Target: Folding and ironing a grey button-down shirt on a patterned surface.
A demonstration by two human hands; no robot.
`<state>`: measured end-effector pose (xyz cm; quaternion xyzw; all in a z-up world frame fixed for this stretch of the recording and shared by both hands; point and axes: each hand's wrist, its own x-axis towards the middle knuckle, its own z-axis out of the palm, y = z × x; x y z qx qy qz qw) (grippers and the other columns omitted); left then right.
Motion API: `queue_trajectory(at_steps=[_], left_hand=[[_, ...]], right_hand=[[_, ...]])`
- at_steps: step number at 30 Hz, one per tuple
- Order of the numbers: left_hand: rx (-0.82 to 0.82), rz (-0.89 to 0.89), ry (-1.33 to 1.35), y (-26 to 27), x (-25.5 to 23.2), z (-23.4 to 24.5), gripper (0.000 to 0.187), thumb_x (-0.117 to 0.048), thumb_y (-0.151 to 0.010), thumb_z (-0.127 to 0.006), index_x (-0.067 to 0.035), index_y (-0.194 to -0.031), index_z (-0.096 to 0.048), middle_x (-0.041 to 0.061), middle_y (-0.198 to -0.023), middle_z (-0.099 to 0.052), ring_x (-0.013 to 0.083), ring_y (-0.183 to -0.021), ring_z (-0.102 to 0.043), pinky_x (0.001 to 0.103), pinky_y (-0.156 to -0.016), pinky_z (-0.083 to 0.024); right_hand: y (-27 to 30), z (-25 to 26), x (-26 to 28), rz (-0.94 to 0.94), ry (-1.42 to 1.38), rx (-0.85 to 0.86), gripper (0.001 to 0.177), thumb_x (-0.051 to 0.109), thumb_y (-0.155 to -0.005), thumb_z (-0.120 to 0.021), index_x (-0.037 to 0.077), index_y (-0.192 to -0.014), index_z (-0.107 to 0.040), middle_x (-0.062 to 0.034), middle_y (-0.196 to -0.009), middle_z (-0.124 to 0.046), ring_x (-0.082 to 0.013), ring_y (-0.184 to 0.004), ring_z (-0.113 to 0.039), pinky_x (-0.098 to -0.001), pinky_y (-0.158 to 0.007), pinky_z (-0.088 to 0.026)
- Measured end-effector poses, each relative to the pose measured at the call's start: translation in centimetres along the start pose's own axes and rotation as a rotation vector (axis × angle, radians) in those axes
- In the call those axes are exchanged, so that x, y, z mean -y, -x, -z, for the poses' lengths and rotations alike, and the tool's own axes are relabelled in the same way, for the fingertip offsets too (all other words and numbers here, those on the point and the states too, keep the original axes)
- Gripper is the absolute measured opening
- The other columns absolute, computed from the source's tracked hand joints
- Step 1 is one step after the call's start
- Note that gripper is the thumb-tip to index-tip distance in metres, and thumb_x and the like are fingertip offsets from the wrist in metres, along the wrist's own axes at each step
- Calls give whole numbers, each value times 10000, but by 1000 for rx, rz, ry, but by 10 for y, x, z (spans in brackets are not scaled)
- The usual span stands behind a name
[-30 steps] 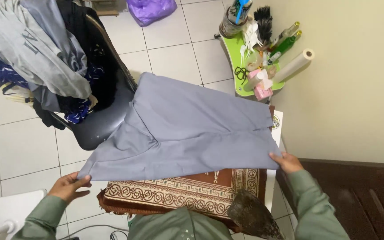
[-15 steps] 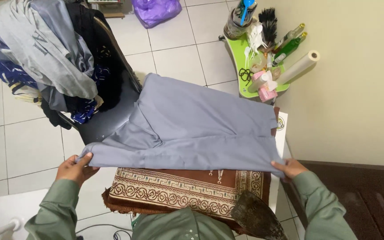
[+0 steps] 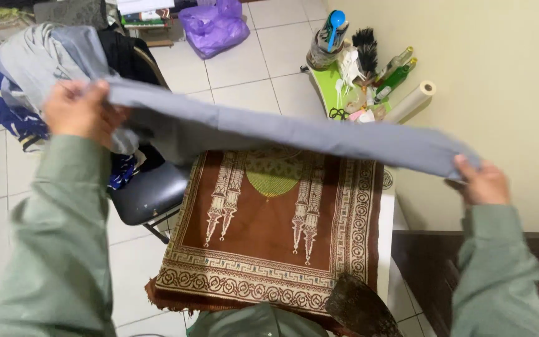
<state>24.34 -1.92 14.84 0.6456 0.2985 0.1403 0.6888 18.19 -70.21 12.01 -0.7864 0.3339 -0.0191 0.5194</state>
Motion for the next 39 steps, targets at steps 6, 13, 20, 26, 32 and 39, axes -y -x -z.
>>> queue_trajectory(at_steps=[6, 13, 20, 26, 32, 39], left_hand=[[122, -74, 26, 88, -25, 29, 224, -141, -983, -636, -173, -1072, -433, 95, -1273, -598, 286, -1159, -745, 424, -959, -735], [62, 382, -117, 125, 192, 118, 216, -20, -919, -646, -32, -1077, -498, 210, -1215, -603, 360, -1032, -653, 487, -912, -602], [57, 517, -273, 132, 348, 201, 209, 19, -957, -677, 23, -1130, -559, 244, -934, -653, 346, -751, -669, 432, -688, -600], [235, 500, -832, 88, 408, 234, 229, -171, -833, -770, -126, -1047, -701, 161, -857, -756, 297, -841, -740, 425, -686, -561], [249, 174, -1178, 83, 347, 171, 454, -620, -841, -730, -203, -997, -819, 188, -1064, -706, 510, -1127, -588, 587, -962, -472], [249, 28, -402, 108, 332, 183, 193, -224, -1110, -612, -148, -1287, -592, 121, -775, -658, 177, -635, -571, 286, -532, -487]], right_hand=[[40, 63, -35, 146, 184, -71, 435, 304, -1185, -510, 93, -1564, -472, -210, -1063, -633, -219, -467, -411, -384, -333, -321], [57, 43, -236, -324, -30, -2, 429, 191, -1011, -669, 16, -1385, -555, -236, -1229, -641, -320, -793, -641, -413, -647, -551], [39, 11, -381, -298, 47, 56, 356, 136, -926, -759, -58, -1202, -646, -247, -1009, -688, -332, -824, -644, -443, -689, -541], [1, 19, -425, -22, 425, 26, 478, 257, -787, -878, 1, -1150, -700, -231, -978, -728, -387, -905, -699, -512, -771, -563], [-4, -23, -304, 773, 826, 26, 561, 370, -796, -827, 230, -1319, -680, -29, -1264, -700, -246, -1298, -614, -457, -1117, -429], [3, -62, -269, 621, 1187, 335, 214, 478, -883, -719, 385, -1076, -711, 123, -995, -676, -163, -1143, -633, -478, -1070, -407]])
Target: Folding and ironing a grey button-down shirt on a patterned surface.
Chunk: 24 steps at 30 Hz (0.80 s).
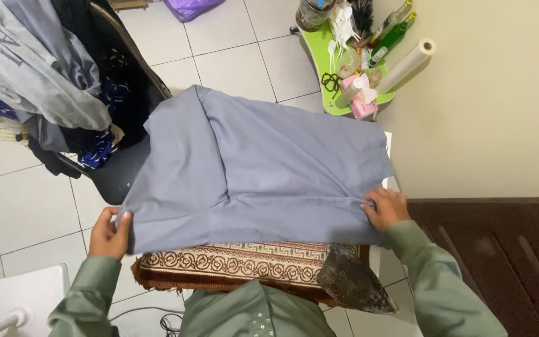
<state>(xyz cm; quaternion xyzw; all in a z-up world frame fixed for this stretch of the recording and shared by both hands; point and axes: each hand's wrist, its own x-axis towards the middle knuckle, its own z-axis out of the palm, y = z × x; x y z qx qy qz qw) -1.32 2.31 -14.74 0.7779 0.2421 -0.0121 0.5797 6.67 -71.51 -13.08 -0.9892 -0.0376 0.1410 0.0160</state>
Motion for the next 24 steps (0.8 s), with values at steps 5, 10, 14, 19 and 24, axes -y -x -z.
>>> queue_trajectory(at_steps=[5, 10, 14, 19, 24], left_hand=[[-11, 49, -358, 7, 2, 10, 179, -324, -1083, -610, -238, -1240, -606, 160, -691, -672, 311, -736, -622, 435, -649, -505], [-87, 144, -825, -2, 29, 2, 320, -533, -1034, -615, -294, -1243, -653, 131, -956, -780, 416, -1038, -723, 583, -852, -572], [-243, -414, -1061, 28, -108, -66, 460, -314, -870, -708, -117, -1283, -656, 176, -1247, -650, 380, -1089, -649, 537, -905, -525], [130, -708, -930, 53, -98, -174, 677, -359, -799, -623, -197, -1450, -534, 93, -1628, -388, 341, -1517, -332, 619, -1183, -250], [125, -940, -1031, 67, -105, -201, 733, -511, -950, -462, -139, -1574, -366, 132, -1685, -275, 277, -1571, -221, 508, -1245, -167]], right_hand=[[0, 3, -4, -116, -81, -43, 199, 462, -893, -719, 367, -1062, -676, 101, -1026, -654, -174, -1084, -666, -455, -1025, -360], [-18, -5, -12, -216, -45, 115, 260, 518, -910, -656, 386, -1132, -684, 96, -1213, -688, -185, -1242, -650, -540, -1076, -344], [-53, 80, 24, -229, -231, 191, 376, 413, -828, -710, 324, -1194, -703, 68, -1165, -701, -182, -1115, -611, -510, -1074, -300], [-135, 94, 57, 89, -230, -290, 272, 310, -914, -671, 172, -1145, -705, -19, -1071, -685, -253, -976, -635, -424, -902, -433], [-251, 65, 112, 295, -274, -368, 392, 200, -899, -681, 118, -1282, -685, -107, -1261, -706, -334, -1137, -643, -442, -956, -508]])
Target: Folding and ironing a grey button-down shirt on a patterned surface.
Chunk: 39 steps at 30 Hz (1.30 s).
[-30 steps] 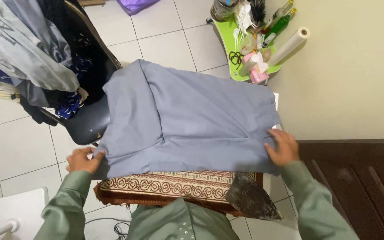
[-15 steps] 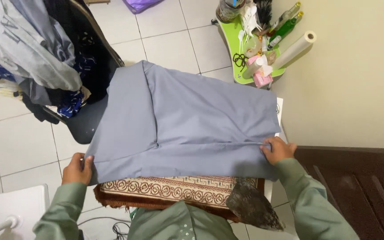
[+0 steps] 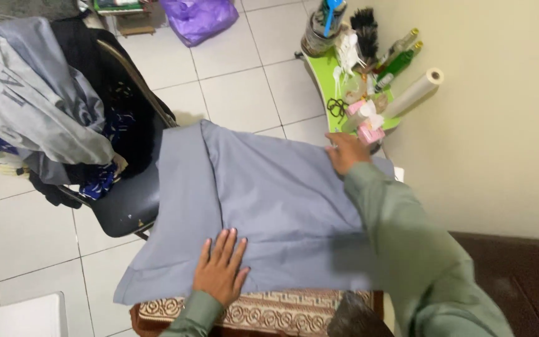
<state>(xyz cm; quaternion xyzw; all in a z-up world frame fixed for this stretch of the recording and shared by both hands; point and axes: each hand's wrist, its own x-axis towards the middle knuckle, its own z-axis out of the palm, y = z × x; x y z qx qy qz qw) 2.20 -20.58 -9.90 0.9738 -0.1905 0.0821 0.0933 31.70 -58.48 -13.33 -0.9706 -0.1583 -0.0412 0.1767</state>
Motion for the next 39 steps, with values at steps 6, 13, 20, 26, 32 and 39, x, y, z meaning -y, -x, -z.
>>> queue_trajectory(at_steps=[6, 13, 20, 26, 32, 39], left_hand=[[40, 5, 55, 0, 3, 1, 732, -526, -947, -479, -150, -1567, -377, 117, -1692, -257, 276, -1576, -195, 501, -1237, -162], [67, 5, 86, 2, 7, -4, 673, -516, -999, -402, -155, -1567, -378, 146, -1695, -229, 296, -1582, -154, 543, -1237, -121], [-13, 77, 223, -18, 31, 24, 683, -454, -893, -560, -141, -1493, -471, 199, -1618, -315, 346, -1483, -275, 552, -1160, -201], [37, 1109, 385, 1, 200, -109, 912, -774, -742, -662, -263, -1484, -519, 187, -1443, -571, 387, -1263, -582, 549, -1023, -451], [236, 1384, 938, 11, 281, -133, 852, -562, -660, -948, -73, -1305, -683, 205, -1123, -749, 335, -1055, -725, 450, -826, -611], [-116, 487, 678, -36, 129, 127, 153, -66, -814, -704, -119, -947, -758, 139, -850, -771, 380, -832, -748, 488, -709, -598]], right_hand=[[-56, -51, 52, -198, -89, 214, 128, 267, -864, -670, 227, -910, -783, 28, -861, -755, -245, -767, -681, -387, -751, -533], [-65, -23, 78, -226, -19, -103, 78, 125, -951, -619, 96, -967, -689, -148, -1022, -661, -429, -825, -657, -538, -752, -530], [-47, -20, 119, -10, 113, -210, 301, 198, -889, -702, 78, -1156, -627, -144, -1098, -632, -361, -940, -635, -484, -839, -476], [-18, -6, 229, 48, -429, -16, 363, 82, -839, -770, 11, -1169, -638, -207, -973, -662, -421, -924, -684, -486, -818, -547], [21, -39, 287, -332, -945, 323, 448, 115, -833, -795, 51, -1250, -647, -170, -1105, -732, -225, -975, -740, -335, -835, -585], [14, -34, 342, -612, -975, 461, 906, 659, -761, -863, 13, -1339, -597, -188, -1210, -697, -282, -1131, -705, -408, -941, -577]])
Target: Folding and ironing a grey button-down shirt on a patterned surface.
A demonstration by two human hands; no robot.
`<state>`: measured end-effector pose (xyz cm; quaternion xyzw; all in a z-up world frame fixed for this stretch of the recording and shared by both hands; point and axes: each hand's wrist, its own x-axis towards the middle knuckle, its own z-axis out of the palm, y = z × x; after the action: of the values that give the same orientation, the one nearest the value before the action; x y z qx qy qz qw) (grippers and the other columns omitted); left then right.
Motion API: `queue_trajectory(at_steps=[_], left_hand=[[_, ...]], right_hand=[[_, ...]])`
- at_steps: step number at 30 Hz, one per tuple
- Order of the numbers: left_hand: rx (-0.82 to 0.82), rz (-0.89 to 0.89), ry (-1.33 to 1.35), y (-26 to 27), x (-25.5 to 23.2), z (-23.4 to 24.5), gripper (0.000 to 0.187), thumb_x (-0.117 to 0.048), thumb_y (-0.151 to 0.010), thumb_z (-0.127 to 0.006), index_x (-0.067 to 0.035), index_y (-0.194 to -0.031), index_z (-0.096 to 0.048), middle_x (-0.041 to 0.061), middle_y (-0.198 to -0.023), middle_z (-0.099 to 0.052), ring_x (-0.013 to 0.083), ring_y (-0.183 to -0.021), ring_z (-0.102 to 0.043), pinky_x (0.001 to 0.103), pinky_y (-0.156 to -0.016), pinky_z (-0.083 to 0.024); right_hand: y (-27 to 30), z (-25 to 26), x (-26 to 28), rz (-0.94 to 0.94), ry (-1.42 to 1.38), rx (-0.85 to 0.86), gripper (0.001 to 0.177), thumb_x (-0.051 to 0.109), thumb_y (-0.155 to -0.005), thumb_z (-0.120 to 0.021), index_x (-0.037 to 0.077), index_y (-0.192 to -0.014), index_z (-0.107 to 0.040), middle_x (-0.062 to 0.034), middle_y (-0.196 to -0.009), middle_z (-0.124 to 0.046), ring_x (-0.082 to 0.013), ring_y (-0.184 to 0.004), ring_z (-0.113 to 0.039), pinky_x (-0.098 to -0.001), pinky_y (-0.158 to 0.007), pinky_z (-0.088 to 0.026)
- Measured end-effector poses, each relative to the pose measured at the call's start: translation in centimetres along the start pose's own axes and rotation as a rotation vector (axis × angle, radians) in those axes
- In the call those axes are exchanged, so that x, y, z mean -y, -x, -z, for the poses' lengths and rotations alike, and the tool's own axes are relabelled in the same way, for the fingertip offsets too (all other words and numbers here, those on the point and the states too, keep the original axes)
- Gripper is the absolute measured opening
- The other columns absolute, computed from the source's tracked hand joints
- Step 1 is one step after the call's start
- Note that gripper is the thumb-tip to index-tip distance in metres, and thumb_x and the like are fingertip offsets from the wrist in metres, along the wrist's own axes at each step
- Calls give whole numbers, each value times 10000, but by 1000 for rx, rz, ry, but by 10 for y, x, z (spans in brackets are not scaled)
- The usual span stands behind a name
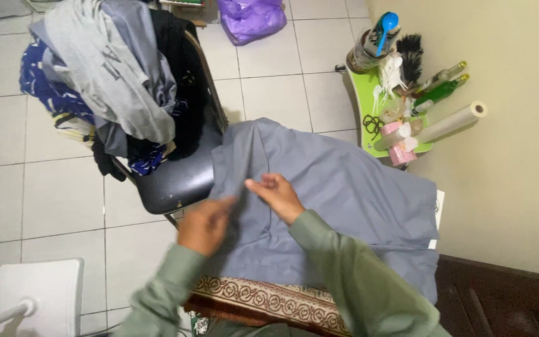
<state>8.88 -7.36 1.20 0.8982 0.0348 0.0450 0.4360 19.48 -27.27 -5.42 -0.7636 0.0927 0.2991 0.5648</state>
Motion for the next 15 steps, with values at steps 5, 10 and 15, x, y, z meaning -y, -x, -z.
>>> queue_trajectory(at_steps=[5, 10, 15], left_hand=[[217, -291, -424, 38, 7, -47, 251, -229, -819, -614, -299, -1043, -705, -14, -793, -670, 257, -691, -708, 448, -620, -583], [87, -345, -365, 67, -3, -57, 192, -163, -781, -683, -167, -972, -698, 33, -885, -643, 281, -618, -635, 417, -542, -506], [81, -173, -440, 82, 9, -56, 696, -93, -816, -624, -257, -1486, -535, 6, -856, -624, 249, -562, -614, 417, -503, -543]], right_hand=[[21, -55, 82, 197, 916, 15, 1240, 645, -600, -894, 17, -1494, -308, -236, -1432, -400, -441, -1327, -445, -666, -1068, -355], [-41, -79, -11, 614, 1623, -542, 564, 145, -643, -792, 140, -1133, -513, -114, -1011, -504, -256, -671, -526, -432, -560, -379], [-56, -9, 18, 435, 399, -369, 639, -41, -638, -628, 51, -1268, -575, -190, -1176, -641, -359, -1031, -643, -421, -881, -555]])
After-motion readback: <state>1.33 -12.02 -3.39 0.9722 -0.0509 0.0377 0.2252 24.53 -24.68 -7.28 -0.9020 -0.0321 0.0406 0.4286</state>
